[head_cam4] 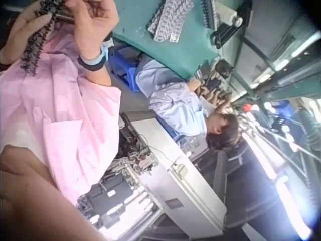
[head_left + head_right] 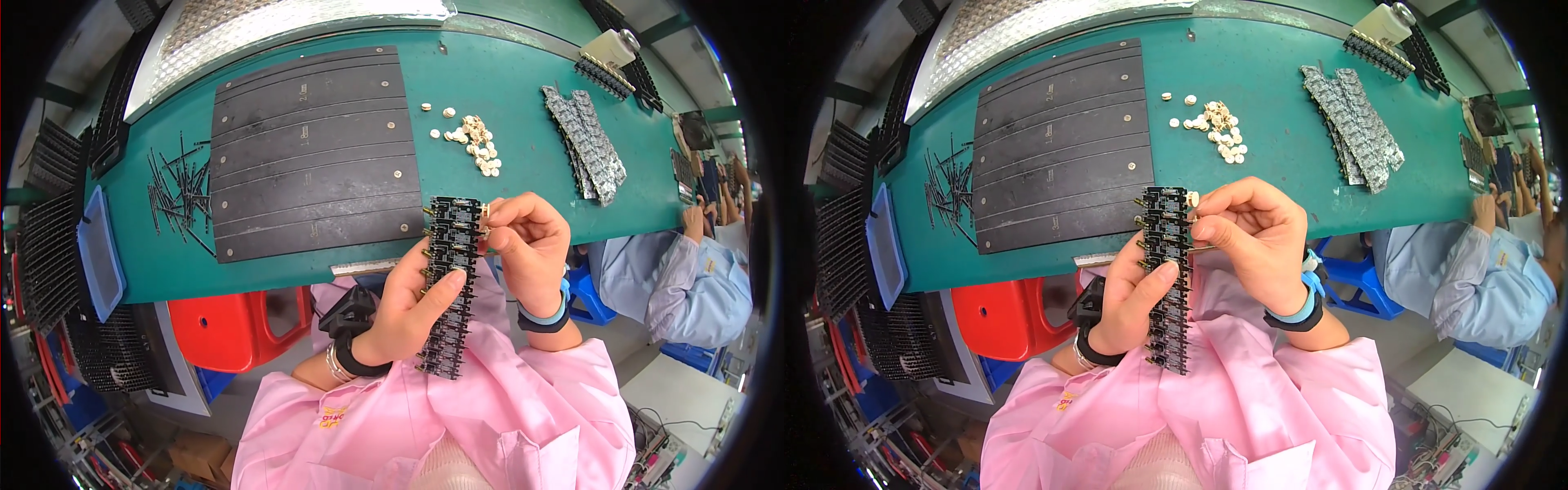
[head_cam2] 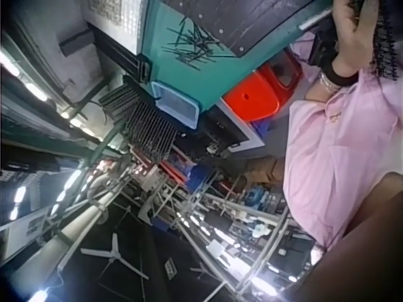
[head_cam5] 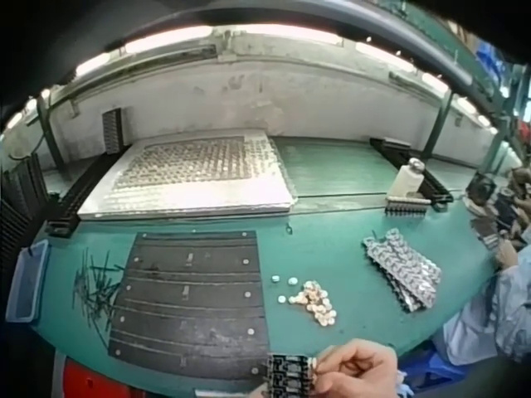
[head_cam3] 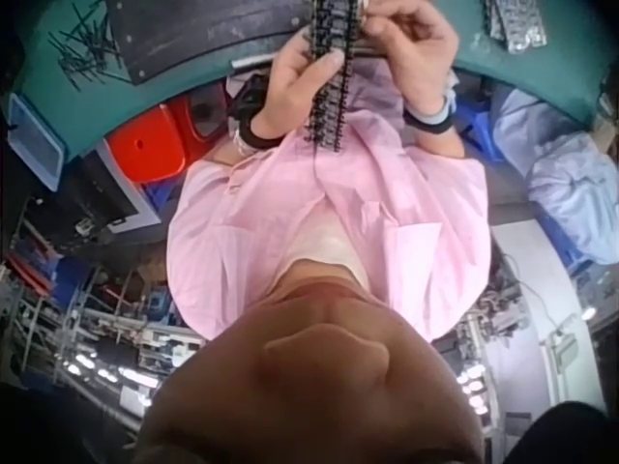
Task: The person picks up a circuit board and inserts small white components into it by hand one at a time. After filling the board, the person sets it aside on the table and picks up another circuit board to repeat the process.
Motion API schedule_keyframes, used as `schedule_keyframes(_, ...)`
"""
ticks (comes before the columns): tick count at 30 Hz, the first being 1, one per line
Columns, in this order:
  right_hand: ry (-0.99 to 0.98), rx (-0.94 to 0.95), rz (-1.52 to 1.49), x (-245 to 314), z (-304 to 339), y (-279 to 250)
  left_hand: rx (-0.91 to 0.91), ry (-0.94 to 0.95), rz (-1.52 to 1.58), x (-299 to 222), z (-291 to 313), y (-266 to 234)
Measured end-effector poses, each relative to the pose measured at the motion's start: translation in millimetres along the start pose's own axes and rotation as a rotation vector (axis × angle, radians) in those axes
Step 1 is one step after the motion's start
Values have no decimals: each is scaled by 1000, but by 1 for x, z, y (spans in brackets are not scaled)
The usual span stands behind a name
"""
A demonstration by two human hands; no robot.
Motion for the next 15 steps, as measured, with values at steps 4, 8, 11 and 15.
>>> schedule_keyframes(4,-27,21,14,2,0,2,23,49,-40,0,0,0)
schedule_keyframes(8,-42,11,13,4,-1,2,44,66,-59,-2,-1,1)
schedule_keyframes(11,-61,-4,50,7,0,2,56,46,-37,-2,0,1)
schedule_keyframes(15,-123,19,162,14,1,7,55,-13,-9,4,4,-1)
Point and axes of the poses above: each hand's wrist, its own z-axis away from the middle knuckle, its own y-axis out of the palm, x = y × z, the point moved 9 cm from there along -z, towards the middle knuckle, and after that the axes turned 3 degrees about -z, right-handed, at the moved point
